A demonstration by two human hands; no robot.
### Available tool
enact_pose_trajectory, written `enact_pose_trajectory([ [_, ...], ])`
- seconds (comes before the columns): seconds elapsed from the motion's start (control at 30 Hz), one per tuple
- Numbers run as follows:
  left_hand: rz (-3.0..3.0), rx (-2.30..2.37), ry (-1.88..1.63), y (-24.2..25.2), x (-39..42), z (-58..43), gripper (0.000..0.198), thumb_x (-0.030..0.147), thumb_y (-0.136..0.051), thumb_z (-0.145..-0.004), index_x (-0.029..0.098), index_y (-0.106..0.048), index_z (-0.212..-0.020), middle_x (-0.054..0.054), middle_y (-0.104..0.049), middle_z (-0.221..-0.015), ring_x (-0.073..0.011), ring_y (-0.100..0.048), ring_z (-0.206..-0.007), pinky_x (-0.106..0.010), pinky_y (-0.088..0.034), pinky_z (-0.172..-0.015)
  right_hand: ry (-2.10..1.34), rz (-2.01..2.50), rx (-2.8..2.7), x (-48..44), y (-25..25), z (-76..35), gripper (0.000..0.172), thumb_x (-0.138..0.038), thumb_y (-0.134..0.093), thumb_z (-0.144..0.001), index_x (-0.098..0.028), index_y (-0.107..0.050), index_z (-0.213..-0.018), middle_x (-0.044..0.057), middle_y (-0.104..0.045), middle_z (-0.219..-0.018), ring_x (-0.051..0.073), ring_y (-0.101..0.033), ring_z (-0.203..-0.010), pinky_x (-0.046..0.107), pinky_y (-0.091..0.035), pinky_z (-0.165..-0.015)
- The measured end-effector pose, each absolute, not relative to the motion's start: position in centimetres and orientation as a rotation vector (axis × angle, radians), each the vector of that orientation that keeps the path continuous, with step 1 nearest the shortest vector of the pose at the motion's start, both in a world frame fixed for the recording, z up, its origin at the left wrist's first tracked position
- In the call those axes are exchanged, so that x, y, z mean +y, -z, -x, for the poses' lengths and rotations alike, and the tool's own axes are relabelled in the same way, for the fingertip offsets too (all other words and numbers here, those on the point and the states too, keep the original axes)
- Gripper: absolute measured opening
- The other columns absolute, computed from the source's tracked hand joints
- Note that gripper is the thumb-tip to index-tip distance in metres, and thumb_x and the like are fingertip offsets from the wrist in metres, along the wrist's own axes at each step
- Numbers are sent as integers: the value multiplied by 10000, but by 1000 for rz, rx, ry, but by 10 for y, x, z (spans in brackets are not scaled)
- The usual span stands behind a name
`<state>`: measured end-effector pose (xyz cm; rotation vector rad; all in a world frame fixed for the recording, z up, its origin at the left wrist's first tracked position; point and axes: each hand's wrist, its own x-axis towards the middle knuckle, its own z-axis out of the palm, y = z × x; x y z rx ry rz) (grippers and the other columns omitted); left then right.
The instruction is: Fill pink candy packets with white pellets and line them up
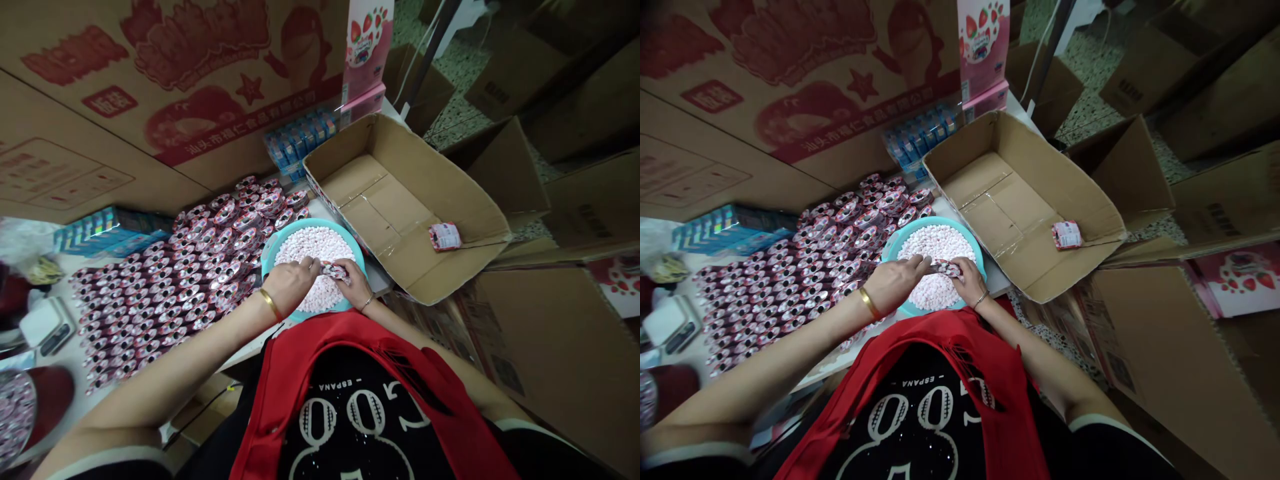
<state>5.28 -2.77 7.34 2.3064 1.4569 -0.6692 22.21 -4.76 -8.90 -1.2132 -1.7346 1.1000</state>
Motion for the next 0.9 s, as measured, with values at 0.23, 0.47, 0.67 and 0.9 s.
enact_pose_trajectory([
  [0.23, -2217, 1457, 153, -49, -27, -14, 352, 366, -511, -848, 186, -492, -1150, -88, -539, -1097, -205, -579, -941, -312, -470, -800, -1256, 1205, -1600, -53, 91, -218, 319, -232, -594, -782, -203, -535, -1094, 71, -625, -1064, 211, -598, -993, 372, -488, -875],
  [0.47, -2269, 1304, 3, -6, -14, -5, 330, 430, -467, -867, 198, -511, -1098, -71, -552, -996, -180, -568, -881, -284, -455, -751, -1331, 1066, -1570, -37, 69, -186, 405, -268, -604, -802, -217, -522, -1196, 80, -619, -1128, 221, -600, -1028, 378, -499, -901],
  [0.67, -2242, 1786, -22, -6, 60, 34, 337, 430, -470, -857, 195, -526, -1091, -92, -542, -1074, -211, -571, -932, -293, -451, -763, -872, 1266, -1574, 18, 35, -217, 472, -324, -586, -824, -246, -469, -1274, 109, -501, -1255, 259, -469, -1188, 438, -421, -997],
  [0.9, -2138, 2080, 241, 45, 120, 72, 446, 406, -443, -835, 184, -499, -1218, -141, -514, -1208, -292, -582, -994, -359, -469, -772, -388, 2146, -1402, 95, 80, -371, 574, -494, -642, -737, -147, -512, -1175, 197, -486, -1189, 348, -463, -1132, 547, -378, -948],
])
